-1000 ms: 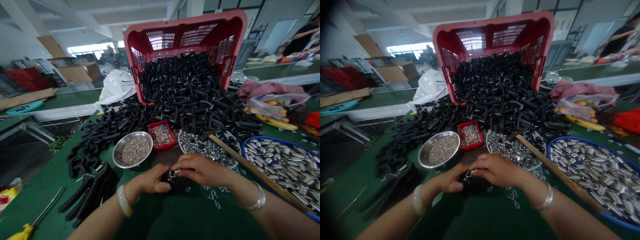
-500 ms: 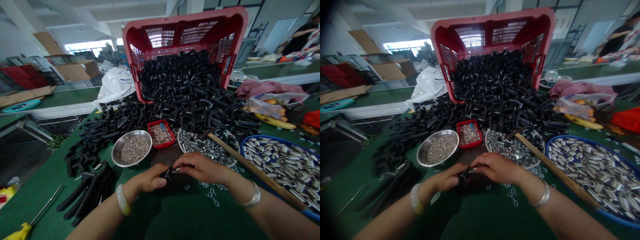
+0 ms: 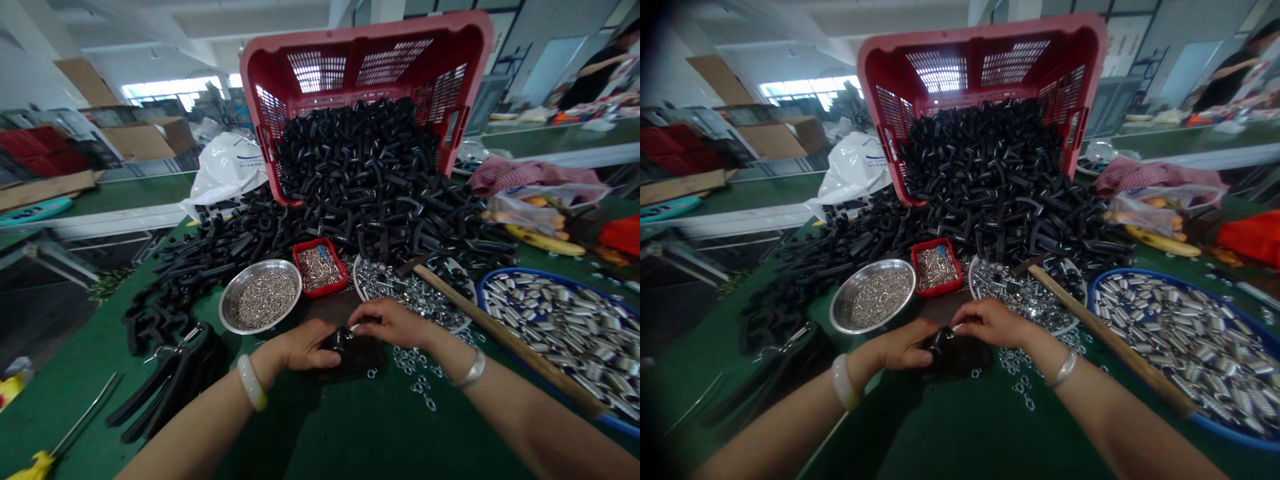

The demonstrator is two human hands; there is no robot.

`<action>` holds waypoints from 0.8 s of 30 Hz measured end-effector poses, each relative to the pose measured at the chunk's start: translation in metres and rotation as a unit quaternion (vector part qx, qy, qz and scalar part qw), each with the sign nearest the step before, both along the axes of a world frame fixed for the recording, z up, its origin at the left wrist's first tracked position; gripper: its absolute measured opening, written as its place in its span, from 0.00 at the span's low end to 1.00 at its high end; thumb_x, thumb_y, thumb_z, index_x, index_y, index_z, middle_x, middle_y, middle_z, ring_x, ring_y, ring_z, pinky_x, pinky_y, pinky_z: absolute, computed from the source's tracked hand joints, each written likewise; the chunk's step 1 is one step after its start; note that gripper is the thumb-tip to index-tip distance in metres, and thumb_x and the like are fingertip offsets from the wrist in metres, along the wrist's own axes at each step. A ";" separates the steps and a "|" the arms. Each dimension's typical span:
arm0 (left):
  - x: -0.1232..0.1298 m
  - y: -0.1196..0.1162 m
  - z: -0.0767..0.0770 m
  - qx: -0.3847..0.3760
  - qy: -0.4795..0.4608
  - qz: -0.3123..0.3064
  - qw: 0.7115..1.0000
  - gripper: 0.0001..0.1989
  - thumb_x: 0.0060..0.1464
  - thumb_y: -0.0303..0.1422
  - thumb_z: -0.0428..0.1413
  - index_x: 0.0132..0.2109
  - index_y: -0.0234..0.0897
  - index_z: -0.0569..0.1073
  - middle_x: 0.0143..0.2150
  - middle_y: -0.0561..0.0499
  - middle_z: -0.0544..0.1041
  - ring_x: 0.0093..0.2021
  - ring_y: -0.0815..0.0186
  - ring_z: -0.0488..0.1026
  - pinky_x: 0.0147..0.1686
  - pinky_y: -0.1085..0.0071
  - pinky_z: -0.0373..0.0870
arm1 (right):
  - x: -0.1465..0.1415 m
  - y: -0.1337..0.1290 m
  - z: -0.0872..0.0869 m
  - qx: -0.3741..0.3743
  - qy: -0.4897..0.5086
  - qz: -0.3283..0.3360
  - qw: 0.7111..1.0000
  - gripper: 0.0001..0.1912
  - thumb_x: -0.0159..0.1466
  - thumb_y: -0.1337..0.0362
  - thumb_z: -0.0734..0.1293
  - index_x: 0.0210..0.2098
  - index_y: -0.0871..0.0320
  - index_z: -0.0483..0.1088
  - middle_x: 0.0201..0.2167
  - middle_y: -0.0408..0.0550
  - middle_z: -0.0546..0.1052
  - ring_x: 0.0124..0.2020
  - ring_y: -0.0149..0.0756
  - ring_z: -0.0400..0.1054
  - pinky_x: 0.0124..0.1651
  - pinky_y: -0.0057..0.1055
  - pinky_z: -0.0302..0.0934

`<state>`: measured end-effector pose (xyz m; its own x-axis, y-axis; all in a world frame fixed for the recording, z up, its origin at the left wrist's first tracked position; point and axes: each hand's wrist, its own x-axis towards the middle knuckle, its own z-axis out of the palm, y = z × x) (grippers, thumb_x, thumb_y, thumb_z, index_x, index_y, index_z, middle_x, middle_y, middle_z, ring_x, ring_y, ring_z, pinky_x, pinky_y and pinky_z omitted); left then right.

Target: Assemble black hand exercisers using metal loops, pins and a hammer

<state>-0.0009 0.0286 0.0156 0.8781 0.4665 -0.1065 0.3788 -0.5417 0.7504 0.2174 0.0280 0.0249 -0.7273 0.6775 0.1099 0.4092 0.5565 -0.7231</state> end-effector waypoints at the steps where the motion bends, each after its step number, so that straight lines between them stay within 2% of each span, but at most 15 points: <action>1: 0.000 -0.002 0.002 -0.021 -0.013 -0.008 1.000 0.33 0.45 0.59 0.35 0.31 0.32 0.65 0.25 0.52 0.65 0.23 0.71 0.59 0.22 0.76 0.57 | 0.002 0.001 0.002 -0.016 0.008 0.013 1.000 0.10 0.59 0.63 0.62 0.38 0.59 0.70 0.34 0.44 0.75 0.34 0.28 0.68 0.38 0.25 0.59; 3: 0.002 -0.007 0.006 -0.004 0.014 0.001 1.000 0.33 0.44 0.59 0.35 0.31 0.32 0.65 0.24 0.52 0.66 0.22 0.70 0.61 0.21 0.76 0.57 | 0.003 0.001 0.008 -0.008 -0.018 0.023 1.000 0.09 0.59 0.62 0.62 0.38 0.58 0.70 0.33 0.44 0.75 0.34 0.29 0.68 0.38 0.25 0.59; 5: 0.005 -0.008 0.007 0.088 0.102 0.053 0.989 0.30 0.42 0.59 0.41 0.30 0.33 0.66 0.24 0.51 0.67 0.22 0.69 0.63 0.21 0.74 0.58 | -0.001 -0.002 0.009 0.059 -0.088 -0.016 0.994 0.08 0.59 0.63 0.62 0.37 0.58 0.70 0.33 0.46 0.74 0.35 0.32 0.67 0.39 0.28 0.58; 8: 0.013 -0.006 -0.001 0.245 0.208 0.155 0.934 0.29 0.40 0.57 0.48 0.32 0.33 0.67 0.28 0.46 0.70 0.27 0.61 0.68 0.26 0.70 0.62 | -0.011 -0.009 -0.002 0.167 -0.189 -0.121 0.960 0.08 0.60 0.65 0.60 0.36 0.59 0.69 0.33 0.50 0.73 0.38 0.37 0.65 0.41 0.32 0.57; 11: 0.019 -0.006 -0.012 0.326 0.233 0.215 0.891 0.32 0.39 0.58 0.48 0.38 0.32 0.67 0.33 0.43 0.71 0.33 0.57 0.69 0.33 0.66 0.64 | -0.020 -0.016 -0.021 0.196 -0.231 -0.189 0.934 0.09 0.61 0.65 0.58 0.36 0.60 0.67 0.33 0.51 0.72 0.39 0.37 0.64 0.41 0.31 0.57; 15: 0.019 -0.015 -0.017 0.363 0.260 0.258 0.857 0.31 0.41 0.59 0.46 0.40 0.36 0.67 0.37 0.44 0.69 0.38 0.56 0.67 0.35 0.65 0.64 | -0.026 -0.022 -0.032 0.209 -0.261 -0.228 0.914 0.09 0.61 0.63 0.57 0.34 0.58 0.66 0.33 0.50 0.72 0.38 0.38 0.65 0.36 0.30 0.58; 17: 0.015 -0.018 -0.014 0.373 0.271 0.273 0.844 0.32 0.39 0.60 0.46 0.40 0.37 0.68 0.40 0.43 0.68 0.40 0.55 0.66 0.35 0.65 0.63 | -0.022 -0.022 -0.026 0.208 -0.268 -0.234 0.911 0.10 0.61 0.61 0.57 0.34 0.58 0.67 0.32 0.50 0.72 0.36 0.38 0.66 0.35 0.29 0.58; 20: 0.006 -0.008 -0.002 0.357 0.259 0.284 0.851 0.34 0.41 0.60 0.42 0.42 0.37 0.68 0.41 0.43 0.68 0.40 0.57 0.66 0.36 0.65 0.64 | 0.002 -0.019 -0.010 0.230 -0.261 -0.267 0.899 0.14 0.62 0.57 0.56 0.34 0.58 0.69 0.33 0.51 0.72 0.36 0.38 0.66 0.36 0.30 0.59; 22: 0.002 0.011 0.008 0.339 0.253 0.313 0.851 0.29 0.49 0.56 0.39 0.43 0.38 0.68 0.40 0.45 0.70 0.39 0.59 0.68 0.36 0.67 0.64 | 0.032 -0.016 0.000 0.264 -0.280 -0.341 0.858 0.17 0.62 0.56 0.54 0.37 0.59 0.69 0.35 0.53 0.73 0.37 0.41 0.66 0.35 0.33 0.60; 24: 0.001 0.040 0.014 0.333 0.273 0.351 0.831 0.23 0.55 0.48 0.38 0.44 0.38 0.69 0.41 0.44 0.71 0.41 0.59 0.68 0.37 0.65 0.64 | 0.070 -0.014 0.006 0.269 -0.334 -0.421 0.800 0.18 0.61 0.57 0.54 0.37 0.59 0.70 0.34 0.55 0.73 0.36 0.45 0.67 0.33 0.37 0.60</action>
